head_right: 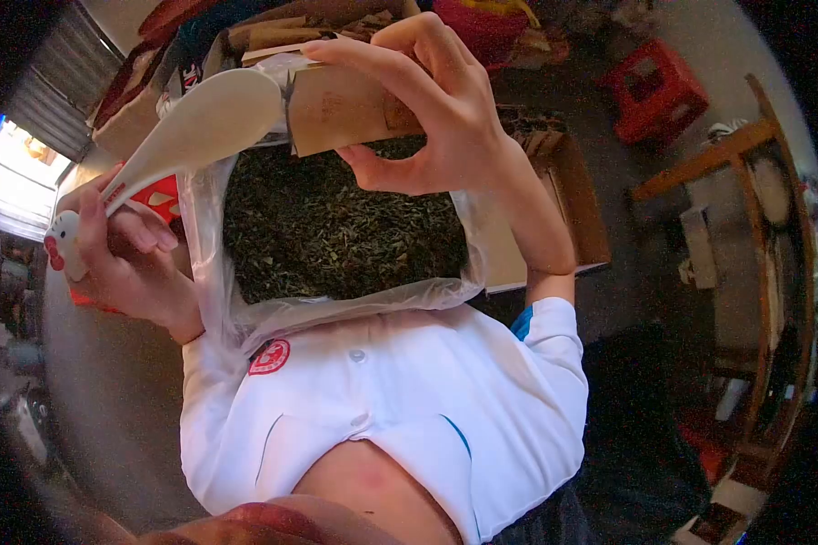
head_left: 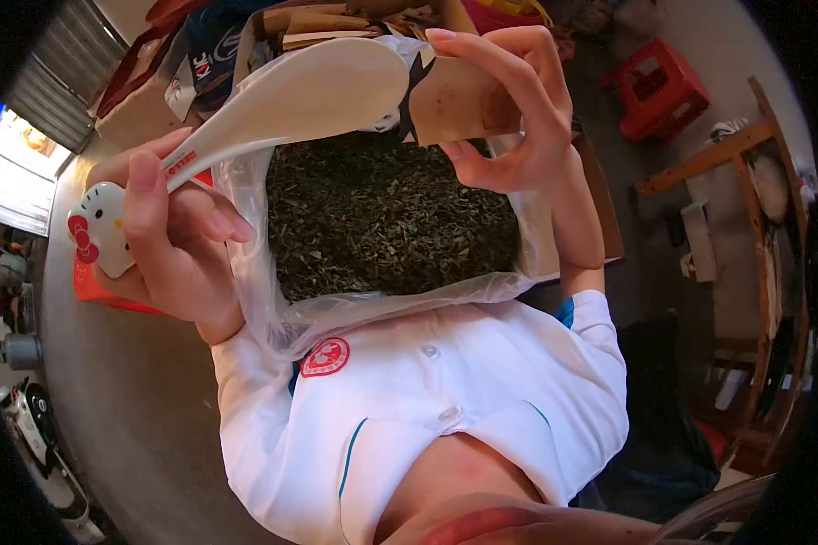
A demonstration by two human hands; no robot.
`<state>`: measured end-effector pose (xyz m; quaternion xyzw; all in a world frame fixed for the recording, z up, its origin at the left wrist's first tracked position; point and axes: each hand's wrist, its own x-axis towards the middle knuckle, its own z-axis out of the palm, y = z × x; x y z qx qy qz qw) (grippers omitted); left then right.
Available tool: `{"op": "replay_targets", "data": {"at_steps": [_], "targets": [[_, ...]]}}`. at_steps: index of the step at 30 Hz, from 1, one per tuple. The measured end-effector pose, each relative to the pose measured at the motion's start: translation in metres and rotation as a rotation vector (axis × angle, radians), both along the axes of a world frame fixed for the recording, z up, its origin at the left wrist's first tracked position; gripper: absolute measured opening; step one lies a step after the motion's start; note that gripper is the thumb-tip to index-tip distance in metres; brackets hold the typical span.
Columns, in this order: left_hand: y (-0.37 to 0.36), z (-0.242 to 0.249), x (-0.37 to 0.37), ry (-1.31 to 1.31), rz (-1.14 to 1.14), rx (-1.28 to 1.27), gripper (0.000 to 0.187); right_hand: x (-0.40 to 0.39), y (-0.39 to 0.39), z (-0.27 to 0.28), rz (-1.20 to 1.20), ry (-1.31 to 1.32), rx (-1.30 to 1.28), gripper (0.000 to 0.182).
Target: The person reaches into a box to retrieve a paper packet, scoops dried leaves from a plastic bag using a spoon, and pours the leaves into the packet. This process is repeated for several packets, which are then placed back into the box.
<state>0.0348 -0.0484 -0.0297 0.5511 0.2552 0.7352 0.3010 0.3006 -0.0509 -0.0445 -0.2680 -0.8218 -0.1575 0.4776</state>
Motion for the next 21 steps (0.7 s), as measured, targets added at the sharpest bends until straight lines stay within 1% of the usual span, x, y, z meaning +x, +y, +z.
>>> {"op": "replay_targets", "data": {"at_steps": [6,8,10,13,15,16,17,18,19,21], "targets": [[-0.009,0.002,0.018,0.022,0.042,-0.031,0.023,0.000,-0.001,0.002,-0.014,0.002,-0.002,0.074],[-0.008,0.001,0.016,0.035,-0.043,0.004,0.021,0.001,-0.001,0.004,-0.037,-0.001,-0.013,0.074],[-0.012,0.003,0.021,0.062,-0.018,-0.006,0.021,0.001,-0.002,0.006,-0.039,-0.015,-0.021,0.074],[-0.013,0.006,0.022,0.199,-0.119,-0.055,0.017,-0.004,-0.001,0.008,-0.006,-0.046,-0.036,0.072],[-0.008,0.007,0.023,0.243,-0.199,0.023,0.013,-0.005,0.002,0.007,0.026,-0.051,-0.057,0.068],[-0.003,0.007,0.024,0.262,-0.237,0.065,0.011,-0.004,0.005,0.005,0.041,-0.056,-0.019,0.064],[0.015,0.001,0.025,0.276,-0.345,0.304,0.009,-0.003,0.010,0.003,0.056,-0.060,0.019,0.061],[0.020,0.001,0.025,0.393,-0.306,0.375,0.012,-0.003,0.013,-0.001,0.072,-0.065,0.057,0.058],[0.024,0.003,0.025,0.510,-0.265,0.446,0.014,-0.005,0.014,-0.005,0.078,-0.061,0.044,0.063],[0.023,0.015,0.022,0.652,-0.202,0.459,0.015,-0.009,0.015,-0.012,0.091,-0.051,0.016,0.073]]}}
